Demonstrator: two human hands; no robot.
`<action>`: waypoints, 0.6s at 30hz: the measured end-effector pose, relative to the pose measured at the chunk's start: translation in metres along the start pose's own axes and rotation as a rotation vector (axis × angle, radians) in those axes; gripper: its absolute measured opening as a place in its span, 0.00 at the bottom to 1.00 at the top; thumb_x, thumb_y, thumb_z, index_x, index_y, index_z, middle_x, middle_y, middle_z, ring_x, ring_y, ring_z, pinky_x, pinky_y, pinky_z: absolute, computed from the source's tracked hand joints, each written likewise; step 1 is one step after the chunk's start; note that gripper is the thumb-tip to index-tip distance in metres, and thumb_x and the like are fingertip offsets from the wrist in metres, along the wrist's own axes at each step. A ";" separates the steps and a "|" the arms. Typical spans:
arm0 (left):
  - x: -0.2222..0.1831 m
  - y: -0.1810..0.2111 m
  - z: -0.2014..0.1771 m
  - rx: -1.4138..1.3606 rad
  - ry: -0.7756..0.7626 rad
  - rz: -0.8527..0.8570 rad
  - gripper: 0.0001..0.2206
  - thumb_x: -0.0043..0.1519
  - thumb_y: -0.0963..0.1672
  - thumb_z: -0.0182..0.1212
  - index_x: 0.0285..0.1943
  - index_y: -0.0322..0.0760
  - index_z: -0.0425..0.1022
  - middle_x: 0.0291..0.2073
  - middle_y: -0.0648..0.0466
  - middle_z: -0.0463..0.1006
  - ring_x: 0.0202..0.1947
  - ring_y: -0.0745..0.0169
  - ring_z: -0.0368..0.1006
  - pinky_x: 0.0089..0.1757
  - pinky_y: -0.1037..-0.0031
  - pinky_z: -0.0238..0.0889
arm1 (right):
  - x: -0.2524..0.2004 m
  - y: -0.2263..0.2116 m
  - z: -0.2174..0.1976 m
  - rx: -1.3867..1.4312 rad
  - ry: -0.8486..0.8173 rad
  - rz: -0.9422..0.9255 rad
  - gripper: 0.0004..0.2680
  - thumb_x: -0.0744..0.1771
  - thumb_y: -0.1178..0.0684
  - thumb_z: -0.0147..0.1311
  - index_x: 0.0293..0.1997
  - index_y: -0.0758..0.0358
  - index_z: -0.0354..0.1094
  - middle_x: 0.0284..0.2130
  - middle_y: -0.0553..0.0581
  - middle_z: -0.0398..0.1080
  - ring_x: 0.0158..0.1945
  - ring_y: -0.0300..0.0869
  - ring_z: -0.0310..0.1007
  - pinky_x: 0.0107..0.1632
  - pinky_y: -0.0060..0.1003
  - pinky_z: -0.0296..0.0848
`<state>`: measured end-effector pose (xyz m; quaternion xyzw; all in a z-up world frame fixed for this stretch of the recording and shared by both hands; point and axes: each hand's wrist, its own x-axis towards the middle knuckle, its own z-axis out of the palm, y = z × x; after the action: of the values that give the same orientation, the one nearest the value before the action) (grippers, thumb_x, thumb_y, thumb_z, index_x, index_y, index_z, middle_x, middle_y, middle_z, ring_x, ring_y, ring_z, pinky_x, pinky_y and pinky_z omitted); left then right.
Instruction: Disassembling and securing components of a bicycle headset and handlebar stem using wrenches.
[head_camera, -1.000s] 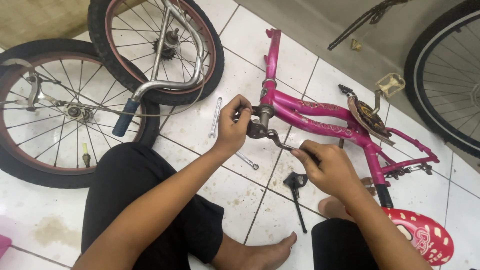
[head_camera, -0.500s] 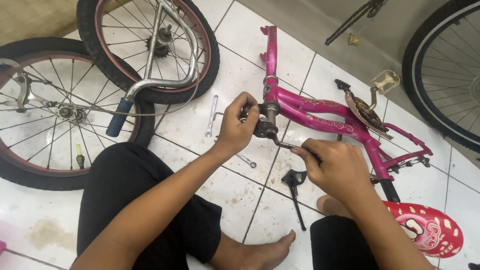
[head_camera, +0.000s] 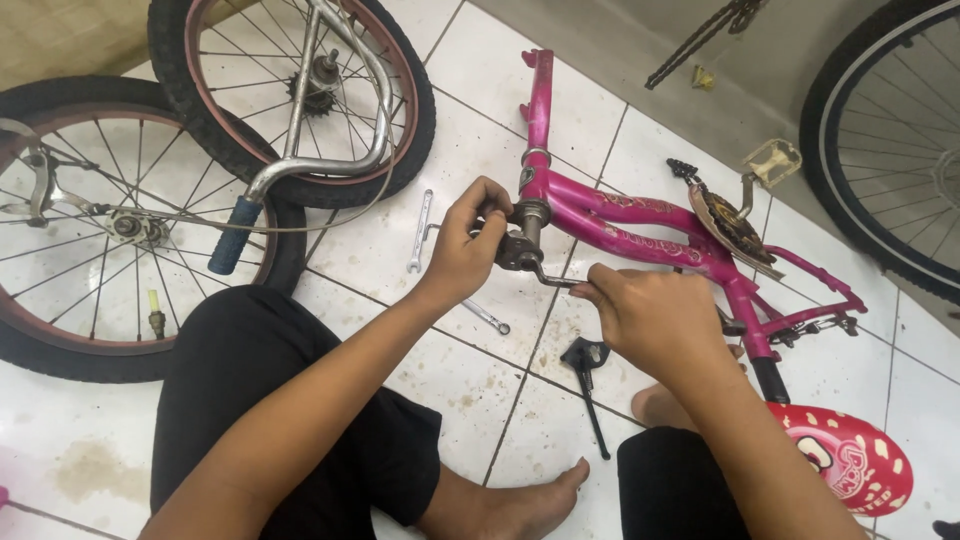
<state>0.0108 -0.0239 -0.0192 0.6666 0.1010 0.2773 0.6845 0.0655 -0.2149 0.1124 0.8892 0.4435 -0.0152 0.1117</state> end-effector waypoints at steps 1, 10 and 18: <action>0.001 -0.002 0.000 0.001 0.001 0.000 0.05 0.60 0.43 0.47 0.40 0.42 0.69 0.24 0.59 0.64 0.32 0.66 0.68 0.35 0.68 0.71 | 0.001 0.001 0.002 0.000 0.001 -0.001 0.13 0.70 0.40 0.47 0.36 0.49 0.77 0.17 0.51 0.76 0.21 0.48 0.76 0.30 0.39 0.75; 0.002 -0.020 -0.001 -0.004 0.128 0.018 0.02 0.57 0.42 0.49 0.34 0.44 0.67 0.21 0.59 0.64 0.27 0.68 0.67 0.31 0.73 0.69 | 0.001 -0.007 0.036 0.405 -0.047 0.087 0.14 0.68 0.38 0.50 0.29 0.52 0.74 0.12 0.57 0.72 0.24 0.56 0.77 0.33 0.47 0.74; -0.012 -0.041 -0.002 -0.068 0.225 -0.005 0.01 0.52 0.43 0.48 0.28 0.46 0.64 0.17 0.57 0.65 0.24 0.70 0.62 0.31 0.79 0.60 | 0.020 0.002 0.071 1.583 0.221 0.364 0.16 0.74 0.46 0.39 0.24 0.53 0.60 0.10 0.39 0.52 0.11 0.30 0.51 0.14 0.24 0.51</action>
<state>0.0098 -0.0268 -0.0618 0.6072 0.1693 0.3520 0.6919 0.0843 -0.2153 0.0412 0.7592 0.1585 -0.2176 -0.5925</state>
